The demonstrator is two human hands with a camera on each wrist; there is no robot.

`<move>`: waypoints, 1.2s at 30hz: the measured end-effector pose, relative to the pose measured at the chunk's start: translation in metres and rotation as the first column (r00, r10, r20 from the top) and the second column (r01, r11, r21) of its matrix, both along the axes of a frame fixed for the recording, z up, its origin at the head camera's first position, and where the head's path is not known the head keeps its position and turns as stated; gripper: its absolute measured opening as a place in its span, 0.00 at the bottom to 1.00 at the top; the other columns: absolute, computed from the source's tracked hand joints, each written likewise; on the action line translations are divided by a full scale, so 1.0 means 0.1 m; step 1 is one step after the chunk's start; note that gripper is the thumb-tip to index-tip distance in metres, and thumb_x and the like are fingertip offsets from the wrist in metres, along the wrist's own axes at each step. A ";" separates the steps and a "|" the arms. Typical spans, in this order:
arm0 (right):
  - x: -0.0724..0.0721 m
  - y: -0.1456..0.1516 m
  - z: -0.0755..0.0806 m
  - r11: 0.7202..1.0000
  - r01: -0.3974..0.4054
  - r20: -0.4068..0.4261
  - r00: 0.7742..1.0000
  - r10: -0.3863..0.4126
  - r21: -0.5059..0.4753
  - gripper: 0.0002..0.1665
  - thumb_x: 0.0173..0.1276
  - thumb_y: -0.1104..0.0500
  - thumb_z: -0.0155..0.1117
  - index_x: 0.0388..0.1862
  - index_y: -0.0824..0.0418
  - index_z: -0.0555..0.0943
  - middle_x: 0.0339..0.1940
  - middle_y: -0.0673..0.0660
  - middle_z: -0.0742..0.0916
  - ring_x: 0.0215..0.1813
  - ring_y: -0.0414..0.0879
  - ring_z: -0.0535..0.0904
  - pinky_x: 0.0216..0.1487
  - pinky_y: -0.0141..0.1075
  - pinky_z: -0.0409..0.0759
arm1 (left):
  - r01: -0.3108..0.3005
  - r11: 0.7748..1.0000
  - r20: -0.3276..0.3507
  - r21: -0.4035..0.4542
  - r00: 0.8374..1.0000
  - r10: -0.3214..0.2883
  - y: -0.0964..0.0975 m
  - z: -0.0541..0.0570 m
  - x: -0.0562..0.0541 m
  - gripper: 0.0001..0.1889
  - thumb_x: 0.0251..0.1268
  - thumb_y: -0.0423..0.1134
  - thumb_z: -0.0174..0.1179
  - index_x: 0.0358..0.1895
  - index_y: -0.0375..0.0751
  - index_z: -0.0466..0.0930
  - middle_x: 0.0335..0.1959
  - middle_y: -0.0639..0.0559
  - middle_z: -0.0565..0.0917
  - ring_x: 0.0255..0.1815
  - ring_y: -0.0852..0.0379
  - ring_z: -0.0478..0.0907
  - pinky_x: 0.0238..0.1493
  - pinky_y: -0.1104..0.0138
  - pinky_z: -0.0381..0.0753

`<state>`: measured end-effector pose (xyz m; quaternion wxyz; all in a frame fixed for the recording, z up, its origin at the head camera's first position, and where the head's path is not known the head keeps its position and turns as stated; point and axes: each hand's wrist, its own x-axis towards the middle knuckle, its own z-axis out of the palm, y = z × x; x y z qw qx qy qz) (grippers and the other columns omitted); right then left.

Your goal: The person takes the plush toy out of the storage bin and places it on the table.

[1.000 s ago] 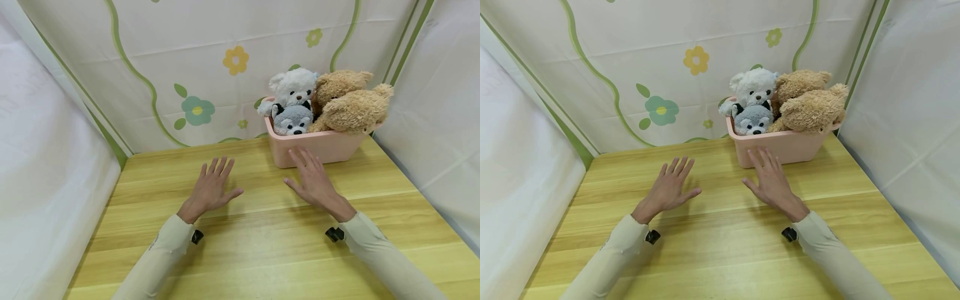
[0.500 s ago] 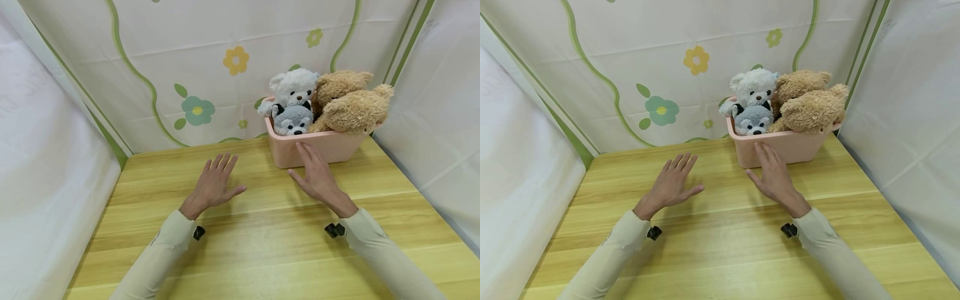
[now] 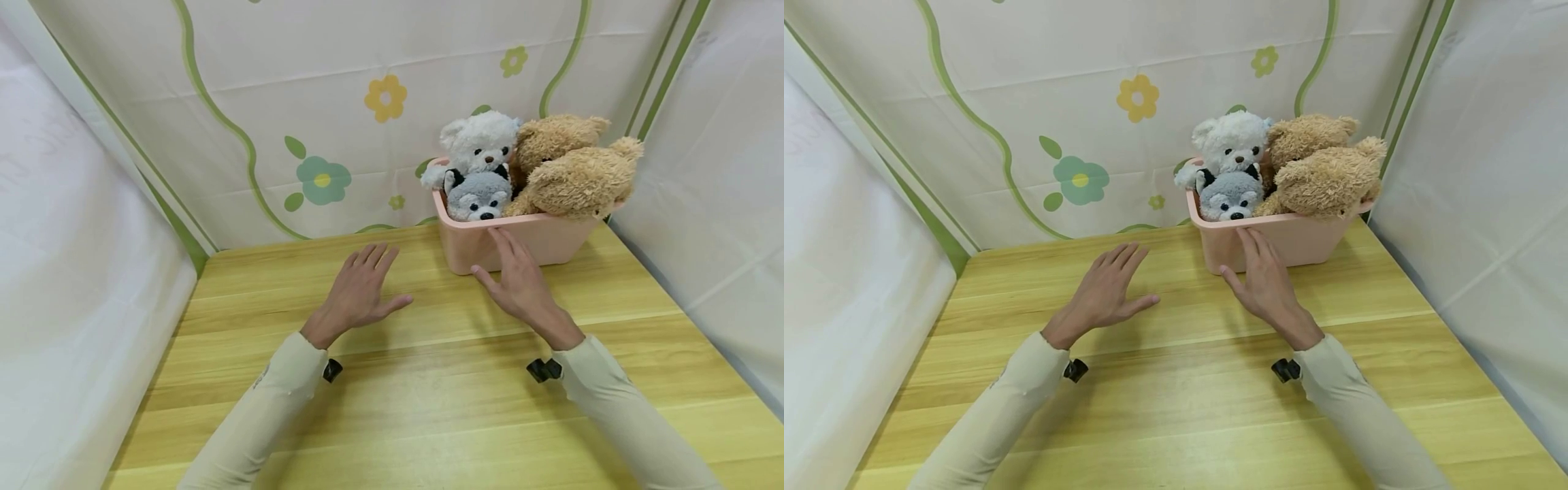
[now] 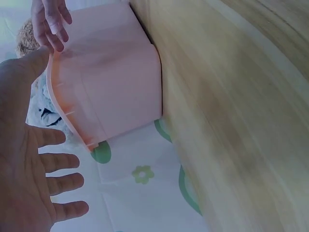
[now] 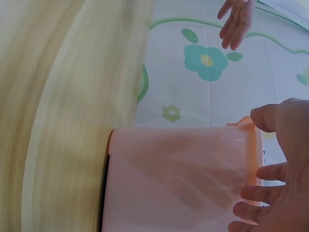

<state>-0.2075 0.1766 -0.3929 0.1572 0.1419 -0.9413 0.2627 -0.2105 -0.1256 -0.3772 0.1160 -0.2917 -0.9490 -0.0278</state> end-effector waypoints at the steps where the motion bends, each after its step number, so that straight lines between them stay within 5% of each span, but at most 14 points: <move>1: 0.00 0.00 0.01 1.000 0.002 0.000 1.000 -0.002 -0.005 0.46 0.72 0.45 0.60 0.79 0.62 0.52 0.75 0.71 0.63 0.73 0.69 0.61 0.71 0.63 0.60 | 0.006 1.000 -0.005 0.009 1.000 -0.006 0.01 0.01 -0.01 0.47 0.62 0.72 0.51 0.76 0.42 0.58 0.73 0.40 0.66 0.74 0.40 0.61 0.71 0.46 0.63; 16: -0.01 -0.02 0.04 0.992 0.042 0.011 0.999 -0.041 -0.118 0.45 0.72 0.47 0.61 0.79 0.59 0.53 0.75 0.68 0.66 0.72 0.68 0.62 0.68 0.63 0.62 | 0.031 0.999 -0.002 0.042 1.000 -0.031 0.19 0.17 -0.15 0.46 0.63 0.73 0.49 0.75 0.43 0.59 0.73 0.43 0.67 0.74 0.43 0.64 0.70 0.47 0.66; 24: -0.03 -0.03 0.02 0.965 0.053 -0.009 0.998 -0.057 -0.255 0.41 0.72 0.49 0.60 0.77 0.62 0.56 0.70 0.68 0.71 0.70 0.66 0.66 0.63 0.63 0.67 | 0.044 0.999 -0.009 0.022 0.999 -0.044 0.31 0.29 -0.23 0.47 0.63 0.73 0.48 0.75 0.44 0.57 0.71 0.44 0.68 0.71 0.45 0.67 0.68 0.49 0.68; 30: -0.06 -0.04 0.03 0.899 0.074 0.055 0.997 -0.055 -0.431 0.37 0.73 0.48 0.57 0.74 0.62 0.59 0.67 0.66 0.74 0.69 0.63 0.69 0.68 0.57 0.67 | 0.054 0.998 -0.019 0.011 0.998 -0.054 0.39 0.39 -0.29 0.47 0.63 0.73 0.48 0.77 0.46 0.55 0.71 0.45 0.68 0.72 0.46 0.66 0.67 0.50 0.70; 36: -0.11 -0.08 0.05 0.771 0.116 0.092 0.993 -0.075 -0.626 0.31 0.72 0.51 0.58 0.68 0.61 0.63 0.61 0.63 0.76 0.65 0.56 0.73 0.69 0.46 0.70 | 0.059 0.998 0.001 0.024 0.998 -0.059 0.52 0.48 -0.37 0.46 0.63 0.74 0.47 0.76 0.46 0.56 0.72 0.45 0.67 0.72 0.45 0.65 0.69 0.49 0.68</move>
